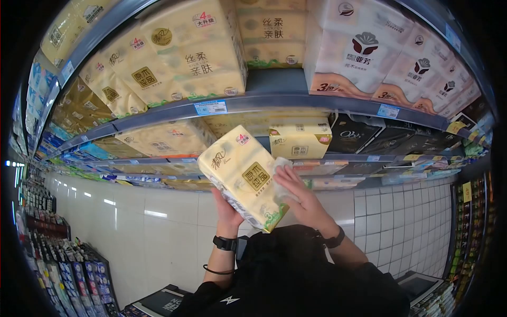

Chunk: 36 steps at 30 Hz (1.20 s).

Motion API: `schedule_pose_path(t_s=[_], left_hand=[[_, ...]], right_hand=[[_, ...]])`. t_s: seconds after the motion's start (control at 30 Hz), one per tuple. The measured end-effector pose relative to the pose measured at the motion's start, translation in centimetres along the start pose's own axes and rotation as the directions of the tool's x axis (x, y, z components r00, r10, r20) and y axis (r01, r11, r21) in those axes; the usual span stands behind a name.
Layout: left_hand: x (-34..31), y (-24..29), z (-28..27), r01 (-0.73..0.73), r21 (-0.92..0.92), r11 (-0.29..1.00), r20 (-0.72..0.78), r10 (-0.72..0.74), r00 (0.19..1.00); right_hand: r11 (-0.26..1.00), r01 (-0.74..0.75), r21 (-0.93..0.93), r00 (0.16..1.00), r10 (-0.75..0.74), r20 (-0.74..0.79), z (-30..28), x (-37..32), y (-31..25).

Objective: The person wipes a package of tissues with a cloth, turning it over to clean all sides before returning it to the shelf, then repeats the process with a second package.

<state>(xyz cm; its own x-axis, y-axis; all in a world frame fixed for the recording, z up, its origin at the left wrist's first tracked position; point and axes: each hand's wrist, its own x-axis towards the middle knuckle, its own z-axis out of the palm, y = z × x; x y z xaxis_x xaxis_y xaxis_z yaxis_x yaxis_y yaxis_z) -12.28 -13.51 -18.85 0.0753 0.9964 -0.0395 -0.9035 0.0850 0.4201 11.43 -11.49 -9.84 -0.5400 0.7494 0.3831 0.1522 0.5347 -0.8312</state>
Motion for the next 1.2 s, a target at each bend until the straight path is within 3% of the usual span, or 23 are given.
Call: schedule_pose_path(t_s=[0.03, 0.07, 0.1, 0.17, 0.23, 0.3, 0.37, 0.47, 0.63, 0.7, 0.77, 0.83, 0.9, 0.97, 1.0, 1.03, 1.1, 1.13, 1.17, 1.2], left_hand=[[-0.2, -0.3, -0.1, 0.009, 0.075, 0.997, -0.005, -0.008, 1.000], [-0.3, -0.6, -0.2, 0.008, 0.073, 0.997, -0.007, -0.008, 1.000], [-0.2, -0.8, -0.3, 0.036, 0.091, 0.995, -0.032, -0.033, 0.999], [0.0, -0.8, 0.2, 0.071, 0.110, 0.991, -0.054, -0.066, 0.996], [-0.3, -0.4, 0.9, 0.027, 0.217, 0.976, -0.169, 0.011, 0.986], [0.0, -0.2, -0.1, 0.034, 0.160, 0.987, -0.161, -0.008, 0.987], [0.4, -0.1, -1.4, 0.026, 0.125, 0.992, 0.042, -0.032, 0.999], [0.6, 0.1, -1.3, 0.038, 0.079, 0.996, 0.036, -0.041, 0.999], [1.1, 0.7, -0.6, 0.067, 0.111, 0.992, 0.052, -0.073, 0.996], [1.3, 1.2, -0.8, 0.063, 0.122, 0.991, 0.071, -0.072, 0.995], [1.2, 2.0, -1.1, 0.078, 0.272, 0.959, -0.070, -0.061, 0.996], [1.1, 2.8, -1.3, 0.098, 0.264, 0.960, -0.091, -0.076, 0.993], [1.2, 3.2, -2.3, 0.118, 0.256, 0.960, -0.113, -0.091, 0.989], [1.5, 3.2, -4.6, 0.188, 0.050, 0.981, 0.071, -0.192, 0.979], [1.5, 3.3, -5.5, 0.206, 0.029, 0.978, 0.054, -0.207, 0.977], [1.5, 3.4, -5.5, 0.213, 0.028, 0.977, 0.055, -0.215, 0.975], [1.3, 3.4, -5.4, 0.240, 0.293, 0.925, -0.044, -0.238, 0.970], [1.5, 3.0, -7.0, 0.275, 0.145, 0.950, 0.048, -0.285, 0.957], [1.5, 3.1, -6.4, 0.283, 0.145, 0.948, 0.049, -0.293, 0.955], [1.2, 3.1, -5.7, 0.269, 0.187, 0.945, 0.001, -0.274, 0.962]], right_hand=[[0.993, -0.104, 0.051, 0.987, 0.110, -0.118, 0.3, 0.1, -0.3], [0.990, -0.048, -0.131, 0.996, 0.037, -0.085, 0.6, 0.3, -0.5], [0.990, -0.049, -0.131, 0.996, 0.038, -0.085, 1.2, 0.4, -0.8], [0.979, 0.183, -0.090, 0.970, -0.165, 0.180, 2.5, 0.4, -1.5], [0.975, 0.209, -0.071, 0.951, -0.185, 0.249, 2.8, 0.3, -2.4], [0.983, 0.180, 0.037, 0.931, -0.183, 0.317, 2.5, 0.2, -2.3], [0.986, 0.164, 0.009, 0.957, -0.162, 0.242, 1.7, 0.0, -1.2], [0.992, -0.053, -0.117, 0.993, 0.040, -0.115, 0.6, 0.3, -1.0], [0.944, -0.102, -0.312, 0.986, 0.054, -0.160, 2.8, 1.5, -2.5], [0.929, 0.009, -0.371, 0.999, -0.020, -0.026, 4.2, 1.9, -3.1], [0.928, 0.066, -0.367, 0.997, -0.052, 0.049, 5.7, 2.3, -3.8], [0.928, 0.190, -0.321, 0.974, -0.136, 0.184, 6.8, 2.4, -4.5], [0.934, 0.174, -0.311, 0.976, -0.122, 0.182, 7.0, 2.5, -3.7], [0.918, -0.002, -0.398, 1.000, -0.010, -0.027, 6.8, 2.3, -1.9], [0.926, -0.075, -0.370, 0.990, 0.026, -0.137, 6.8, 2.2, -1.0], [0.925, -0.082, -0.371, 0.989, 0.031, -0.142, 7.1, 2.6, -0.8], [0.972, -0.227, -0.057, 0.905, 0.189, -0.381, 7.5, 3.1, -0.6], [0.967, -0.213, -0.139, 0.912, 0.146, -0.384, 8.1, 3.4, -0.8], [0.966, -0.219, -0.140, 0.909, 0.150, -0.390, 8.6, 3.9, -1.5], [0.969, -0.143, -0.202, 0.963, 0.089, -0.254, 9.1, 4.2, -2.6]])
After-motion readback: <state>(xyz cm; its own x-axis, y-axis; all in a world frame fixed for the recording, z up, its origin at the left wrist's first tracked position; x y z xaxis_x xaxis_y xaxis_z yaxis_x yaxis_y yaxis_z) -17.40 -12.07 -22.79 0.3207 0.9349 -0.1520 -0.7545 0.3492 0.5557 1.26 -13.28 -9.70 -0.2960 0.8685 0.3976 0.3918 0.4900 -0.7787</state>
